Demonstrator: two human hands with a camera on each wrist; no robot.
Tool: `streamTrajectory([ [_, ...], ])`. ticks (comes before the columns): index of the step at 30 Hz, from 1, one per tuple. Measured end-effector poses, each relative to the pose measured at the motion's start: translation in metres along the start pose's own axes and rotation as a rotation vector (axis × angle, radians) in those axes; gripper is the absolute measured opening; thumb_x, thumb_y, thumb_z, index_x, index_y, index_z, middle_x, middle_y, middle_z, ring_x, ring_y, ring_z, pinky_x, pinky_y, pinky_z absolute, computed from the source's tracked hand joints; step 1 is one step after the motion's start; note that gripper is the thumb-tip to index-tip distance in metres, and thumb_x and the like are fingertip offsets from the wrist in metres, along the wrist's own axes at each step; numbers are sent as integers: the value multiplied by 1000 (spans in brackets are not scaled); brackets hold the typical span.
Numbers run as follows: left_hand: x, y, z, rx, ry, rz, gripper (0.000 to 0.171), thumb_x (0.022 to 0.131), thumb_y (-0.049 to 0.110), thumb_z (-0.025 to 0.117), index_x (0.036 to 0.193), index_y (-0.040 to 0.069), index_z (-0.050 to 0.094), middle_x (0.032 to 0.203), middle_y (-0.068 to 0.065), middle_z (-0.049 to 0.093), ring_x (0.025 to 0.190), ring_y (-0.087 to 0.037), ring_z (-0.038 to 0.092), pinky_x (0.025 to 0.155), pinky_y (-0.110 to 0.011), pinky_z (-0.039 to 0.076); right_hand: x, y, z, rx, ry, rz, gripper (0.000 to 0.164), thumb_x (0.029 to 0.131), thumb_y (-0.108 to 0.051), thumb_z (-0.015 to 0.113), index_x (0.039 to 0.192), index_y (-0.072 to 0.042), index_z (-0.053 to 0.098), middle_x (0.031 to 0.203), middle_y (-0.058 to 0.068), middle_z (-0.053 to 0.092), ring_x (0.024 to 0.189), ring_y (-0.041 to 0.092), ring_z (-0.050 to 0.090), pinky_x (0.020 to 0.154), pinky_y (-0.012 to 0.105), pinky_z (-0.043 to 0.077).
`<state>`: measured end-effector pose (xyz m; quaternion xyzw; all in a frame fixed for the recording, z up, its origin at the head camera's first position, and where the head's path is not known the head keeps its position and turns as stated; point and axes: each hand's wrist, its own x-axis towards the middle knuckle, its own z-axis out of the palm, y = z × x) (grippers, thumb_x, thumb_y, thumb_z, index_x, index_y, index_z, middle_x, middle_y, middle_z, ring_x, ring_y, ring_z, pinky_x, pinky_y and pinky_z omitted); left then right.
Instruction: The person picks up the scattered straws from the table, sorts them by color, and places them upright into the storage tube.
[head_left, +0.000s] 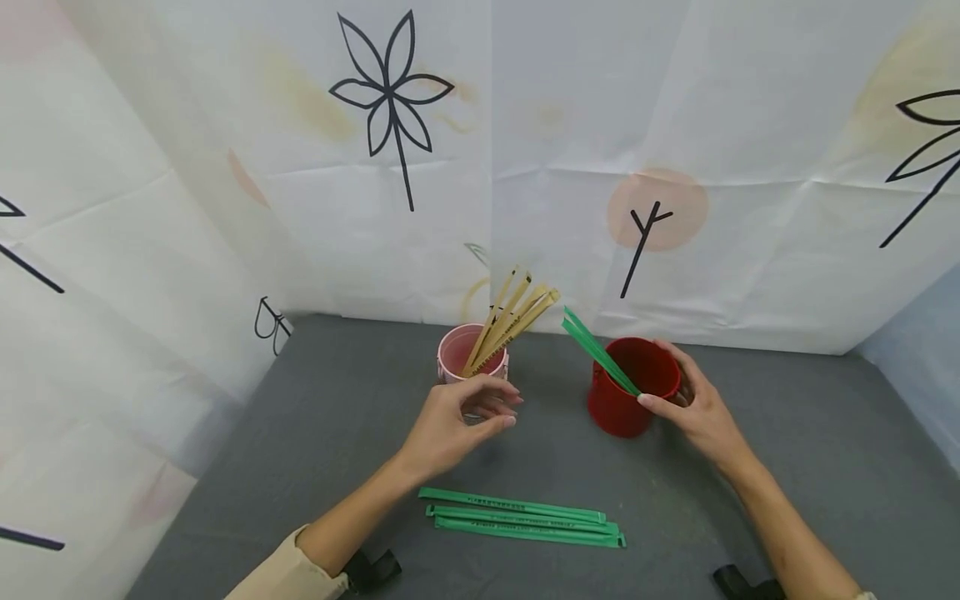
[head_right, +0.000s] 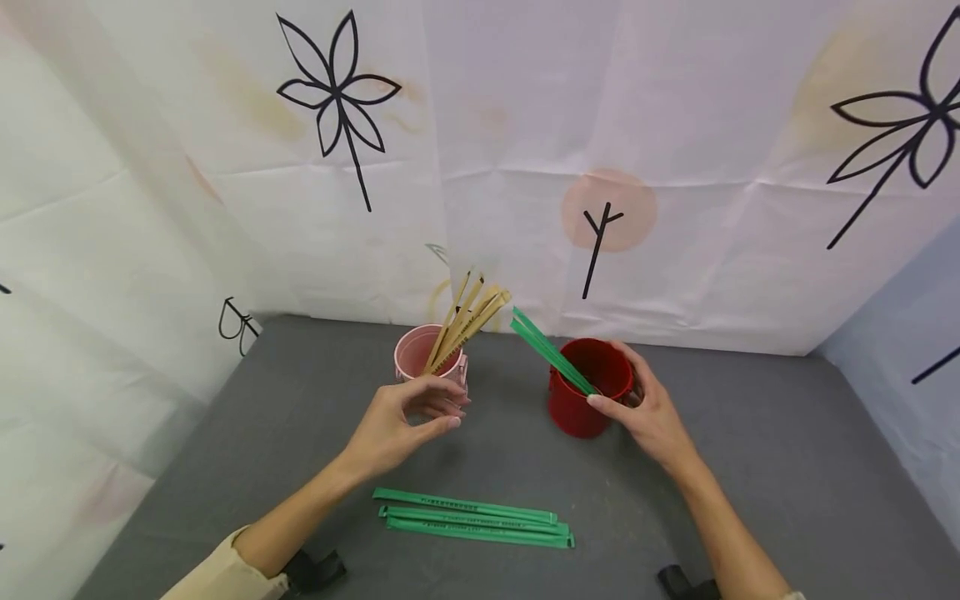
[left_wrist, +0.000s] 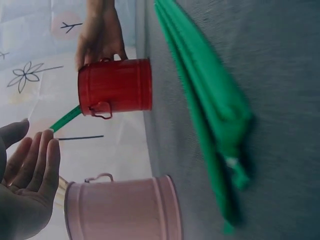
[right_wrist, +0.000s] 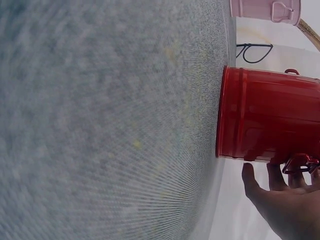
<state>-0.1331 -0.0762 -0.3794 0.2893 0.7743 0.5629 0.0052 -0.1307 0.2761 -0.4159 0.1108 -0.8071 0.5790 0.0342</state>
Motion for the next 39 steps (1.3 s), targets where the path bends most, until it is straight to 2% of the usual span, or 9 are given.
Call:
streamTrajectory([
  [4,-14,-5,-7,14,-10,-13,30,85,6,78,113,13,70,103,3,73,85,-11,71,77,-29,57,1,1,0,-4,3,2,76,95,-6,65,158,-17,23,149,14,38,125,23,43,88,13,47],
  [8,-26,-11,-13,22,-16,-23,30,85,7,78,113,15,70,103,6,73,84,-11,71,76,-31,57,2,1,-1,1,0,2,76,95,-5,65,158,-18,23,148,9,39,124,16,43,88,14,47],
  [15,-39,-17,-21,62,-13,-52,31,85,10,79,113,20,71,100,8,73,78,-11,68,71,-32,57,0,3,-1,0,1,0,77,95,-4,65,158,-17,24,147,5,40,123,13,44,88,13,46],
  [21,-46,-22,-23,86,-4,-76,34,80,4,82,111,14,72,96,5,73,74,-11,67,68,-30,55,1,3,0,7,-3,-3,76,95,-4,64,158,-17,23,148,8,39,124,16,43,89,13,45],
  [25,-53,-29,-26,83,-10,-130,33,77,-1,83,108,7,73,94,-4,73,75,-14,68,68,-32,56,1,3,0,5,-1,-8,76,95,-4,64,158,-16,23,148,8,39,123,14,44,89,12,45],
  [31,-65,-41,-33,72,-63,-238,33,76,5,85,108,8,73,96,-7,74,80,-12,70,71,-28,56,0,2,0,8,-2,-9,75,95,-4,64,158,-16,23,148,8,39,123,13,43,89,13,45],
  [39,-72,-48,-41,-1,-121,-274,37,80,7,83,114,4,70,104,-11,72,89,-18,70,78,-29,56,0,2,-1,-5,-3,-9,76,96,-5,64,158,-17,23,149,11,38,124,14,43,90,12,44],
])
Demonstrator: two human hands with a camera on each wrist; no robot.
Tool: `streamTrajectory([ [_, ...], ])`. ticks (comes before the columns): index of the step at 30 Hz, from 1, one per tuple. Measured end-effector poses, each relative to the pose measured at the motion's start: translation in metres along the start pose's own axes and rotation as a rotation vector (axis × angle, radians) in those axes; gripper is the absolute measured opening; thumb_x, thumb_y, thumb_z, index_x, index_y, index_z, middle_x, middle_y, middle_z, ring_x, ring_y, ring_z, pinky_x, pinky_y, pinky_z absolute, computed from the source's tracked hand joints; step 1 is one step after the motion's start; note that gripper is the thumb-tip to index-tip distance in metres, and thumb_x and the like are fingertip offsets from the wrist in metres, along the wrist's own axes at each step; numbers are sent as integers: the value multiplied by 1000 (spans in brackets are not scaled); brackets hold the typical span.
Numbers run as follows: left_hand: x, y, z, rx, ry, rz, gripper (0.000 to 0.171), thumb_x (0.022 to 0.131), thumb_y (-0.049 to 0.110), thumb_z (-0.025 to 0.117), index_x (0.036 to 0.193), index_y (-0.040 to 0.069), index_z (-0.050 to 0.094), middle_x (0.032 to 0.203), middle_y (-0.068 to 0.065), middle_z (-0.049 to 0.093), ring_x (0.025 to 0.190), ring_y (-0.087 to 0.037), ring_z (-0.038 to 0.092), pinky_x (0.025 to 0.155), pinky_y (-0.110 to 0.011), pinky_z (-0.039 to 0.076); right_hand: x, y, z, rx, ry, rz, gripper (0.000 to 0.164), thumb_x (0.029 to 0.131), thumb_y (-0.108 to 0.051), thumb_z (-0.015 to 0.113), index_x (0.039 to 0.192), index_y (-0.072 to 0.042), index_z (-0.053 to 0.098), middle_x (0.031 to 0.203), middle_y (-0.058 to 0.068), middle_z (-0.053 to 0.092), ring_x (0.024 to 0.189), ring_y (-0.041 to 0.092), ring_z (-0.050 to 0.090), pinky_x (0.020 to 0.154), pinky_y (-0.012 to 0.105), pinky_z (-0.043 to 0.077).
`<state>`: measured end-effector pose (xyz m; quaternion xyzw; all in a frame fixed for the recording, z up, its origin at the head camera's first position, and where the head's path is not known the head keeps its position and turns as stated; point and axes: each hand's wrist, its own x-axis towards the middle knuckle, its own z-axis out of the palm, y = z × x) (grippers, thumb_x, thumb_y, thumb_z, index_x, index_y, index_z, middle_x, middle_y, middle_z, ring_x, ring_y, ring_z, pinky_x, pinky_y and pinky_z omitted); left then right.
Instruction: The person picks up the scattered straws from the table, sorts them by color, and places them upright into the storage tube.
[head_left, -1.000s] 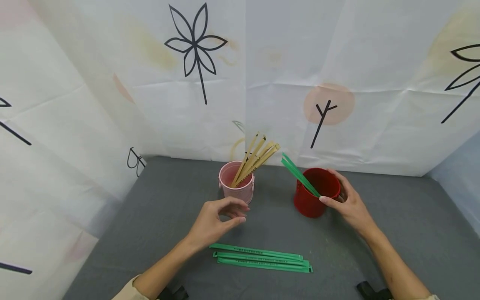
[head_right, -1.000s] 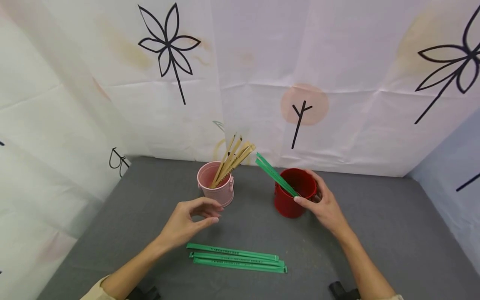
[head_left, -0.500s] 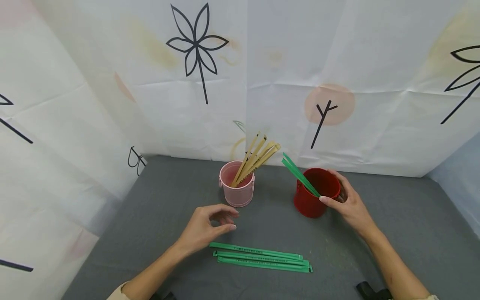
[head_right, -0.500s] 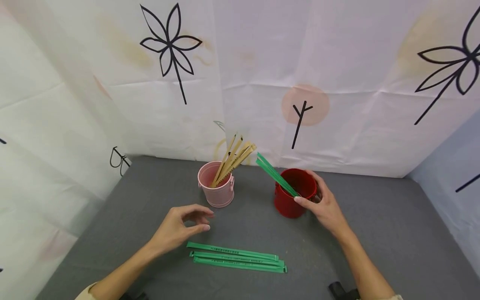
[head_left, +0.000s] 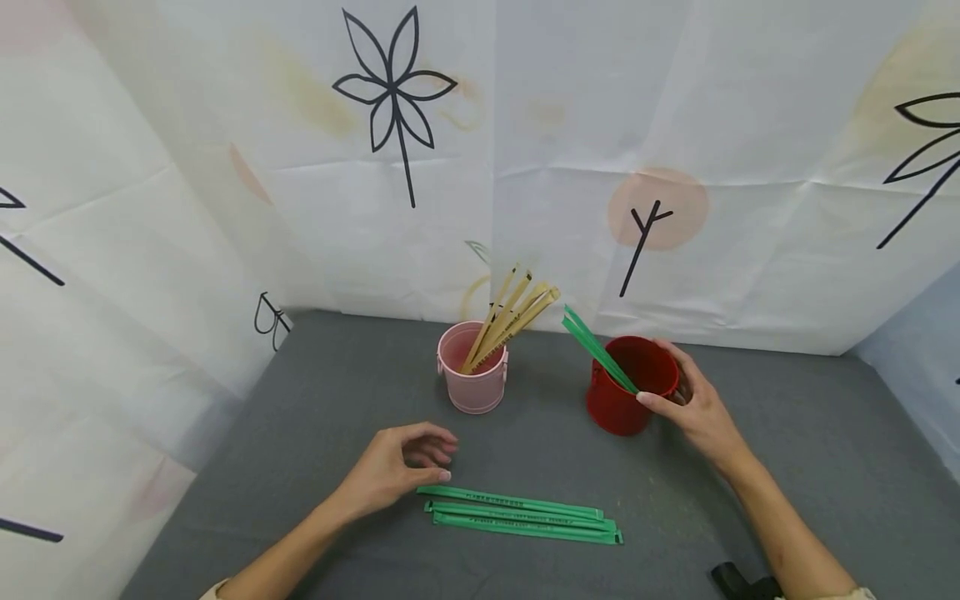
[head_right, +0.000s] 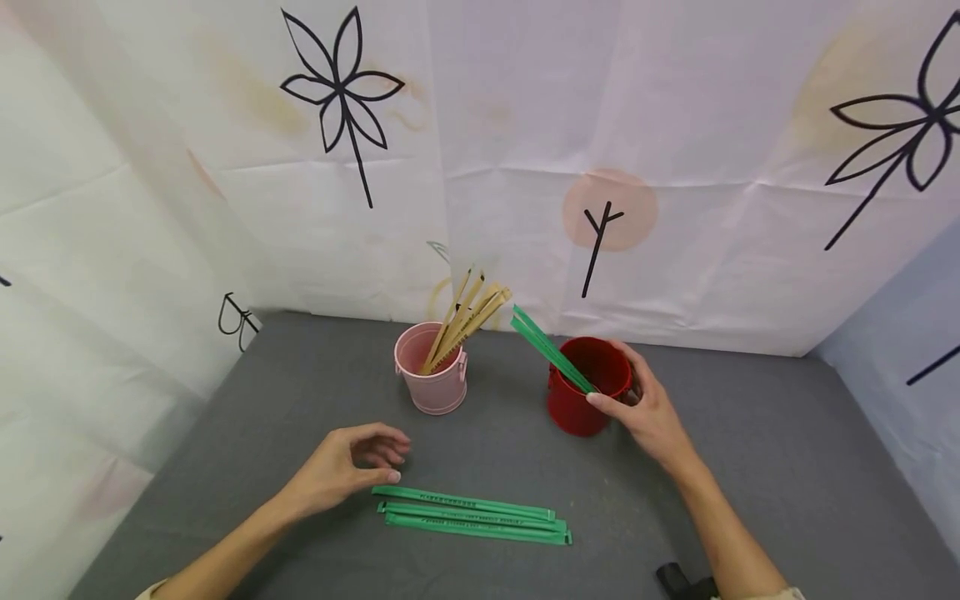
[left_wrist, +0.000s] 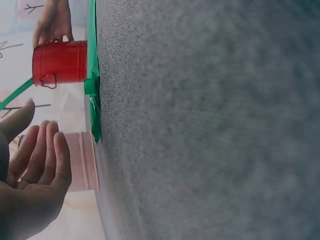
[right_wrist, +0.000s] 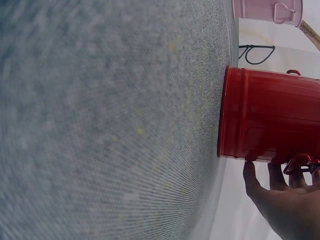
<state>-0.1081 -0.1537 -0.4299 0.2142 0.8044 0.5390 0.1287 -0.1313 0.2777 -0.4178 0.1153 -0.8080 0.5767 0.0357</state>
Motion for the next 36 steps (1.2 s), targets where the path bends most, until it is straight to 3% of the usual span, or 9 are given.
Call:
streamTrajectory([
  [6,-2,-1,-5,35,-49,-68,36,77,5,85,110,5,71,102,-9,72,87,-21,70,73,-27,56,0,-1,-1,-19,5,14,76,96,-7,64,158,-18,22,150,13,37,124,14,42,90,12,43],
  [11,-4,-6,-7,144,-97,-110,32,73,4,86,102,9,73,94,-3,72,84,-16,70,72,-24,56,0,-1,0,-10,0,14,75,96,-7,64,158,-17,22,150,15,36,125,17,41,90,12,43],
  [14,-6,-8,-7,220,-95,-100,29,73,4,87,97,12,74,90,1,71,81,-10,67,73,-25,55,1,-1,0,-4,-4,11,75,96,-7,64,158,-16,22,149,15,36,125,19,41,90,12,44],
  [22,-7,-11,-5,313,-70,-64,28,71,3,87,92,14,74,84,6,69,76,-3,63,70,-24,54,1,-1,0,-7,-4,11,75,96,-7,64,158,-16,23,149,16,36,125,20,41,89,12,44],
  [29,-6,-16,-2,353,-51,-23,29,69,1,88,86,17,71,76,13,63,71,-2,59,66,-23,52,0,-1,0,-11,4,12,75,96,-7,64,158,-16,23,148,16,36,124,18,40,89,12,44],
  [36,-5,-16,1,377,-78,8,29,72,1,86,88,17,69,76,13,60,71,-2,57,65,-22,51,0,1,0,-15,6,11,75,96,-7,64,158,-17,23,148,17,37,125,20,41,90,12,44],
])
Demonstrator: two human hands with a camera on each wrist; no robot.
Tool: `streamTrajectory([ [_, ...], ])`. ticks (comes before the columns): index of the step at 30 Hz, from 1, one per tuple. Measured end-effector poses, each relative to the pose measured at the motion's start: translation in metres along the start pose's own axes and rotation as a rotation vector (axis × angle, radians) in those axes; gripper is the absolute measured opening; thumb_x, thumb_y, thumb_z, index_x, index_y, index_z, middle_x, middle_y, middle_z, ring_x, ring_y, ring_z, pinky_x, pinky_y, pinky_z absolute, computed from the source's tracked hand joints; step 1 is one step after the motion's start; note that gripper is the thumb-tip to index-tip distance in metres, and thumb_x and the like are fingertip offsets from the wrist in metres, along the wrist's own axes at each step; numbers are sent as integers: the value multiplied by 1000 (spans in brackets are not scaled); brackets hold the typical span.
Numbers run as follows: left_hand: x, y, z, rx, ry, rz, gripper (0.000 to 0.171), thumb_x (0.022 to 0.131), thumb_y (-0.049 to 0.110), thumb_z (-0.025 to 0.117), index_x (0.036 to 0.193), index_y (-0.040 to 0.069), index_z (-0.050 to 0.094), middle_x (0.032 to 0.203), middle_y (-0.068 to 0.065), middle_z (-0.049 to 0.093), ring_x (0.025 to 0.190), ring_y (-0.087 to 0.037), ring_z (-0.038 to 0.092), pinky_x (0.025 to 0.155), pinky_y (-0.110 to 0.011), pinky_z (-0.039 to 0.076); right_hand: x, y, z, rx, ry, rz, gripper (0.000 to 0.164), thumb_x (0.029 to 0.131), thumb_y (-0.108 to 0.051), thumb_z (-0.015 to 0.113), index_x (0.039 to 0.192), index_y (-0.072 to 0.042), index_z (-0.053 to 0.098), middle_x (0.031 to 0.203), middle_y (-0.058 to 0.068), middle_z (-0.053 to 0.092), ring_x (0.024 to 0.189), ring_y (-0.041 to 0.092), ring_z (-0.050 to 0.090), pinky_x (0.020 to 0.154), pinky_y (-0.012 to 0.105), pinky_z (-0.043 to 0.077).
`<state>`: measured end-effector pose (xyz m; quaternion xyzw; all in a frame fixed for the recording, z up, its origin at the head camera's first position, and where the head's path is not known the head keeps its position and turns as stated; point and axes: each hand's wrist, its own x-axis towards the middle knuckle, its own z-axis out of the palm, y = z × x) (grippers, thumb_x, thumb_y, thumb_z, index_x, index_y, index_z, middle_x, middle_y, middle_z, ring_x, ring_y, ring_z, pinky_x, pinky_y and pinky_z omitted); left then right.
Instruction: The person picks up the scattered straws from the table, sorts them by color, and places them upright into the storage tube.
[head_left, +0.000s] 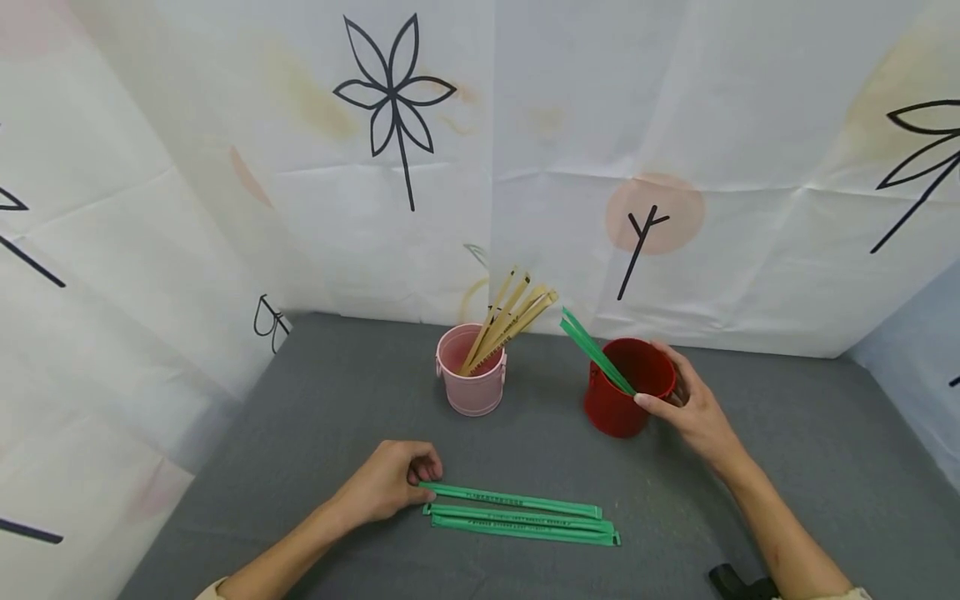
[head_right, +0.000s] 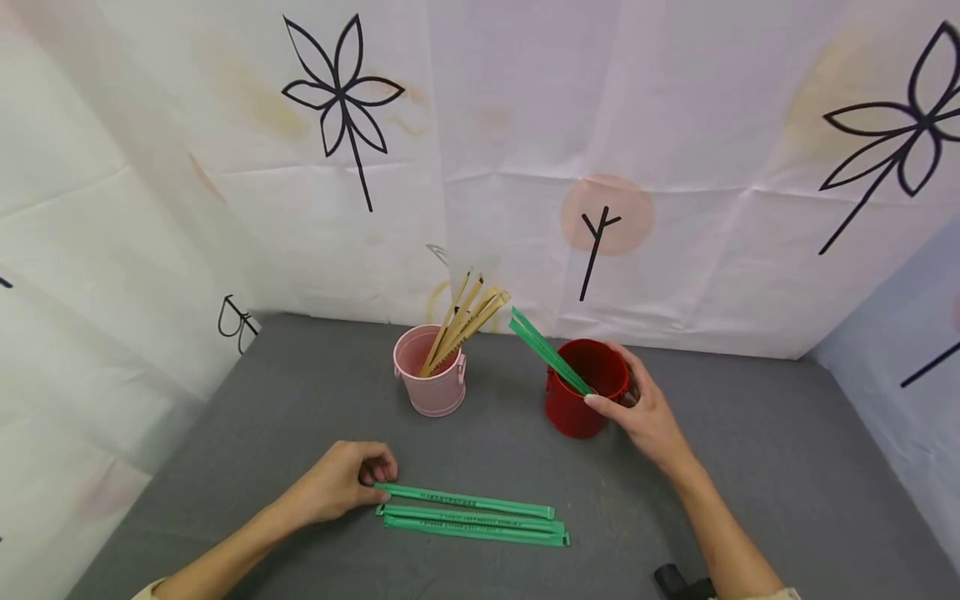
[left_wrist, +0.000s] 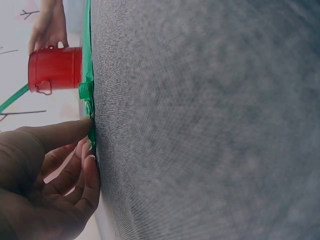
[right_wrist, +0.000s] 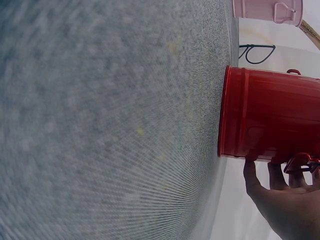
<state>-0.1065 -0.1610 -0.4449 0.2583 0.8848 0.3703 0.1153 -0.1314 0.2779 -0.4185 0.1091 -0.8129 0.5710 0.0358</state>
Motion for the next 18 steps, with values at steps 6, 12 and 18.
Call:
streamTrajectory([
  [6,0,1,1,14,0,28,25,78,1,82,96,15,72,77,13,60,69,-1,57,63,-22,51,-1,0,0,1,-3,2,75,96,-7,64,158,-17,23,149,16,36,126,19,41,91,11,43],
  [12,0,3,-1,31,11,19,14,84,4,78,90,15,73,76,13,62,69,-1,58,63,-22,51,-1,0,-1,-3,-1,9,76,96,-8,64,158,-18,22,150,14,36,125,13,40,91,11,42],
  [18,0,6,-2,62,23,29,14,86,4,76,89,17,73,77,14,62,70,1,57,63,-22,50,-1,-1,0,-11,1,20,76,96,-10,65,158,-18,22,150,15,35,126,15,40,90,11,43],
])
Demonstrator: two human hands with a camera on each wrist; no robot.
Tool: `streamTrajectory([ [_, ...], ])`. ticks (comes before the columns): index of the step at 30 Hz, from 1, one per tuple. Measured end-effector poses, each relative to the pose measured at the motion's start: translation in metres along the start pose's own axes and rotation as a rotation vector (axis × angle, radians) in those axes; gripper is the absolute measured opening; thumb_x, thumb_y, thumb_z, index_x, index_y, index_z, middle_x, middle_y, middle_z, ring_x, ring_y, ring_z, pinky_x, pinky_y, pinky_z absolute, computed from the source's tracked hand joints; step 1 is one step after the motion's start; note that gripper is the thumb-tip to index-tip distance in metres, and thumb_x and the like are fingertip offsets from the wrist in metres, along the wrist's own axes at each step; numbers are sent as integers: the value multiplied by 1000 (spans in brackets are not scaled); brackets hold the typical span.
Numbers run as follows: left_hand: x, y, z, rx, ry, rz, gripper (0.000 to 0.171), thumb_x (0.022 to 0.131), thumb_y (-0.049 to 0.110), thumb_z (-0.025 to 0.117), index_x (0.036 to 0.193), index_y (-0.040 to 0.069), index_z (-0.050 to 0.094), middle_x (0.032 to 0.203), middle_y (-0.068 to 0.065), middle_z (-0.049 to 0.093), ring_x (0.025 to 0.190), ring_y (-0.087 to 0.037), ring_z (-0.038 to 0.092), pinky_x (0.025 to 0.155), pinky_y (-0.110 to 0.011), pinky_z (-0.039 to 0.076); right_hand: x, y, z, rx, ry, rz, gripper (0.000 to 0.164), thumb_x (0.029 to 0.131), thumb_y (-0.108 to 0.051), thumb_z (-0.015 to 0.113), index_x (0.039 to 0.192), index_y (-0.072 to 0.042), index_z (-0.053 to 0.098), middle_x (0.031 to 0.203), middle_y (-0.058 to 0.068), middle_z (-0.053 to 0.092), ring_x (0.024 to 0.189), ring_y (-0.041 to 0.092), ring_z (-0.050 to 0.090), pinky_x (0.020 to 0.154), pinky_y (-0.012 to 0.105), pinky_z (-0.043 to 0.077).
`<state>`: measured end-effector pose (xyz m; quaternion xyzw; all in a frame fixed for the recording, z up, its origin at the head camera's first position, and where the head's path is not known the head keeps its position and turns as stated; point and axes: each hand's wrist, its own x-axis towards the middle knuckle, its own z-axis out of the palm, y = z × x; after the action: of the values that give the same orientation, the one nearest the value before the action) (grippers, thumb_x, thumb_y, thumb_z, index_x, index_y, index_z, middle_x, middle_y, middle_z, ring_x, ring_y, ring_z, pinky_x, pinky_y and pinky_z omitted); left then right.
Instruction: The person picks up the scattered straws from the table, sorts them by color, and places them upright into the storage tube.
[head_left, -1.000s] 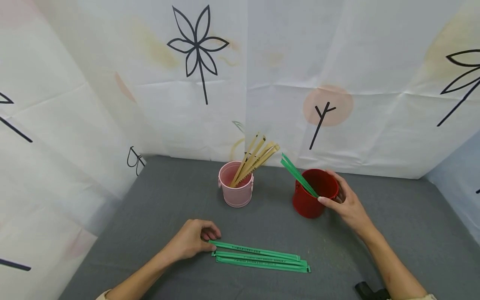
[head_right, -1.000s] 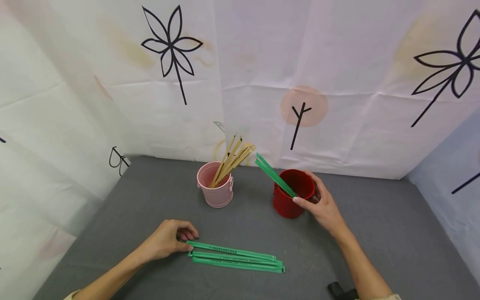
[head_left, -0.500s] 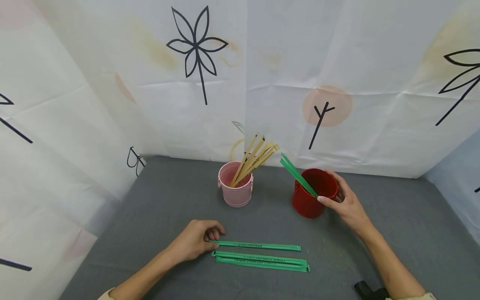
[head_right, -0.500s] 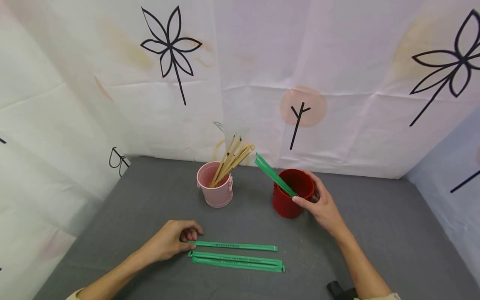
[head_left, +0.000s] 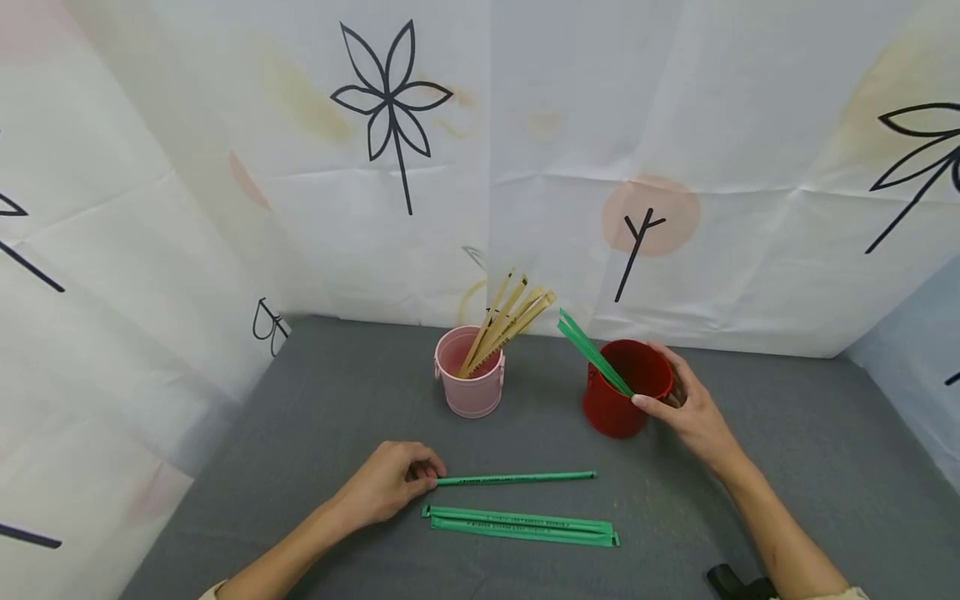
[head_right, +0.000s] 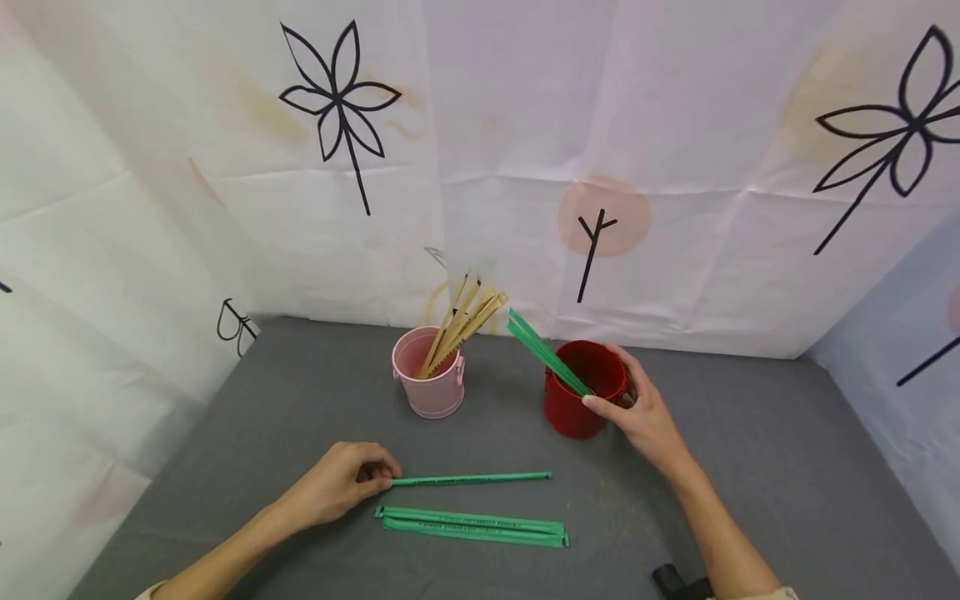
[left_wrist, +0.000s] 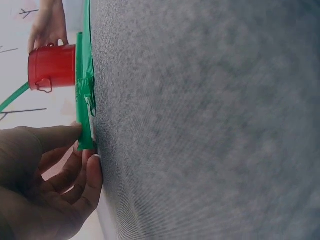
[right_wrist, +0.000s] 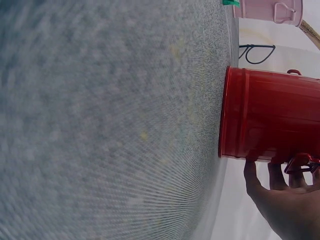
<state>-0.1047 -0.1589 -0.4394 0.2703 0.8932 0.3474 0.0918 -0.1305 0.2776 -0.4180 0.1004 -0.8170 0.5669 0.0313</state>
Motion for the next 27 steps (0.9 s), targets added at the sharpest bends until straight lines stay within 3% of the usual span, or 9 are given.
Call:
streamTrajectory([
  [10,0,4,-4,93,58,26,15,85,3,76,88,17,71,80,15,60,71,1,54,64,-22,48,-1,-1,2,6,-1,5,75,96,-11,65,158,-17,22,150,16,35,126,20,39,90,12,44],
  [21,4,-1,-10,11,81,0,21,84,6,79,97,22,72,87,14,66,68,-2,54,60,-23,48,-2,-1,3,0,4,15,75,96,-12,65,158,-19,22,150,15,36,125,14,40,90,11,43],
  [27,8,2,-15,-48,136,-2,22,81,10,82,94,25,73,84,16,65,66,-4,55,60,-23,49,-1,-1,3,3,6,9,75,97,-12,64,158,-19,22,151,15,36,126,15,39,90,12,43],
])
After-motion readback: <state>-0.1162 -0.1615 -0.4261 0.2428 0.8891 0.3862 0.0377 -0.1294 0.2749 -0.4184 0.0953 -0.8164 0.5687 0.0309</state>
